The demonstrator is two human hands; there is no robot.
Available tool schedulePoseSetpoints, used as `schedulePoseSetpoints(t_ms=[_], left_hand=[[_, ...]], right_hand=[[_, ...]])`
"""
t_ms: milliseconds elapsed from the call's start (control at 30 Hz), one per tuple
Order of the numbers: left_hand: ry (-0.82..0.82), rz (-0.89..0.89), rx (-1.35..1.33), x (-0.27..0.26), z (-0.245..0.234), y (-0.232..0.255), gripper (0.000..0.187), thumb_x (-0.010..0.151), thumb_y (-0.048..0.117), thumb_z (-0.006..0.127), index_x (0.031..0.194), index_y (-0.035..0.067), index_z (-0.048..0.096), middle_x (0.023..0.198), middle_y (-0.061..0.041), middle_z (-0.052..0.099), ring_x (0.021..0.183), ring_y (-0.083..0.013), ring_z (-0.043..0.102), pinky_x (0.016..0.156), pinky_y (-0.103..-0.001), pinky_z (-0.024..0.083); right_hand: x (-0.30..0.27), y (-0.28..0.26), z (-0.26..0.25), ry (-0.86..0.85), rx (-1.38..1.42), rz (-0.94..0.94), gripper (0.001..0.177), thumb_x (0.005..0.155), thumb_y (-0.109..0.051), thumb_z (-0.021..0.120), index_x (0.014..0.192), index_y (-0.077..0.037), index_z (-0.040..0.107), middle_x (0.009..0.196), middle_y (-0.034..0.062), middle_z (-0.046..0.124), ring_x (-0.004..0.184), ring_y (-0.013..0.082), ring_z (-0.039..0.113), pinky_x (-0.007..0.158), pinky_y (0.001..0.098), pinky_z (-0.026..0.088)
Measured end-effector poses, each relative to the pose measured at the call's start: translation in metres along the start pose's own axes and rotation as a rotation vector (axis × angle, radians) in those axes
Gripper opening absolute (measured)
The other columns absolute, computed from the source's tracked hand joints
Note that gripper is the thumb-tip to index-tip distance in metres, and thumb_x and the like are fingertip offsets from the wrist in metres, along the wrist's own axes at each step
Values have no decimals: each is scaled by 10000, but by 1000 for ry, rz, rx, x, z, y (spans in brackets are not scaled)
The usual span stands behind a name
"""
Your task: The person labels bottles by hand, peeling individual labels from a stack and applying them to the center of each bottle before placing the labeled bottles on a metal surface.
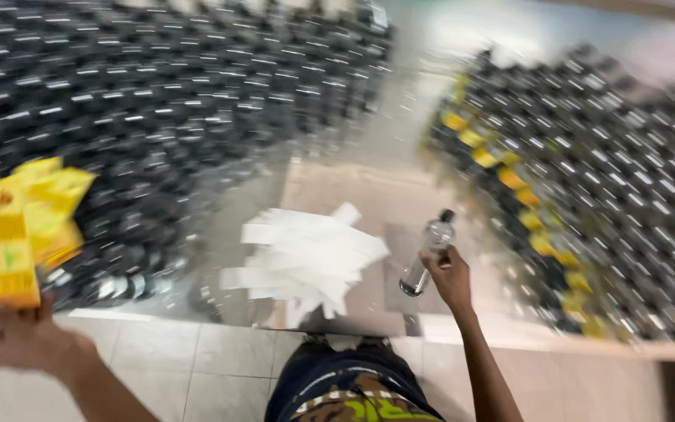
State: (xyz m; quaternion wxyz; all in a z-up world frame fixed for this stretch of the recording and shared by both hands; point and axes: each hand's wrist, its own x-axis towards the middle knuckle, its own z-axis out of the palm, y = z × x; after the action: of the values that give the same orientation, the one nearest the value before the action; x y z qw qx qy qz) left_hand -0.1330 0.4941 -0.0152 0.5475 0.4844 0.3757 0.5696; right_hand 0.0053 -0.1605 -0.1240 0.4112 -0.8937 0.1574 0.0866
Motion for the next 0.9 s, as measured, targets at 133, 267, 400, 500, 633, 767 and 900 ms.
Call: schedulePoseSetpoints(t_ms=[133, 267, 400, 500, 633, 767, 900], left_hand=[[-174, -214, 90, -96, 6, -76, 92, 1007, 172, 648, 916, 180, 654, 1031, -106, 706, 924, -223, 741, 635, -281, 568], [-597, -557, 195, -232, 38, -126, 112, 1146, 132, 590, 1223, 118, 669, 1110, 4, 724, 854, -147, 749, 737, -289, 670], [-764, -909, 157, -363, 71, -83, 176, 1092, 125, 658, 1230, 19, 687, 1163, -258, 770, 892, -334, 806, 648, -395, 708], [-785, -916, 199, -409, 89, 9, 251, 1074, 137, 694, 1271, -18, 716, 1143, -319, 765, 791, -358, 788, 609, -460, 708], [-795, -871, 167, -436, 93, 23, 250, 1056, 104, 702, 1246, -58, 718, 1136, -326, 759, 794, -322, 775, 577, -460, 695], [-825, -851, 190, -452, 94, 25, 294, 1055, 141, 709, 1285, -41, 719, 1181, -328, 746, 872, -357, 790, 637, -451, 697], [-905, -858, 210, -468, 92, 10, 324, 1060, 189, 726, 1295, -34, 720, 1172, -337, 737, 874, -359, 780, 642, -463, 703]], right_hand=[[-12, 51, -23, -4, -250, 67, 480, 930, -548, 786, 854, -106, 614, 777, 40, 677, 712, 196, 589, 689, 386, 436], [-4, 44, -18, -121, -294, 113, 645, 875, -692, 751, 990, -61, 682, 865, 129, 717, 871, 330, 679, 795, 497, 503], [7, 20, 2, -207, -328, 89, 757, 893, -661, 760, 1182, 38, 793, 1067, 310, 809, 1066, 501, 781, 922, 592, 643], [10, 18, 13, -207, -332, 69, 864, 902, -700, 771, 1248, 91, 762, 1085, 352, 784, 1060, 514, 780, 864, 596, 650], [-2, 12, 0, -302, -335, 92, 812, 947, -609, 747, 1357, 90, 699, 1204, 350, 767, 1145, 524, 755, 946, 619, 625], [-9, 23, -14, -134, 238, -42, 670, 1083, -582, 595, 1391, 5, 688, 1114, 166, 754, 1063, 329, 742, 871, 491, 622], [-23, 7, -39, -165, 986, -79, 495, 1056, -417, 653, 1284, 19, 699, 1085, 165, 735, 952, 314, 733, 715, 432, 645]])
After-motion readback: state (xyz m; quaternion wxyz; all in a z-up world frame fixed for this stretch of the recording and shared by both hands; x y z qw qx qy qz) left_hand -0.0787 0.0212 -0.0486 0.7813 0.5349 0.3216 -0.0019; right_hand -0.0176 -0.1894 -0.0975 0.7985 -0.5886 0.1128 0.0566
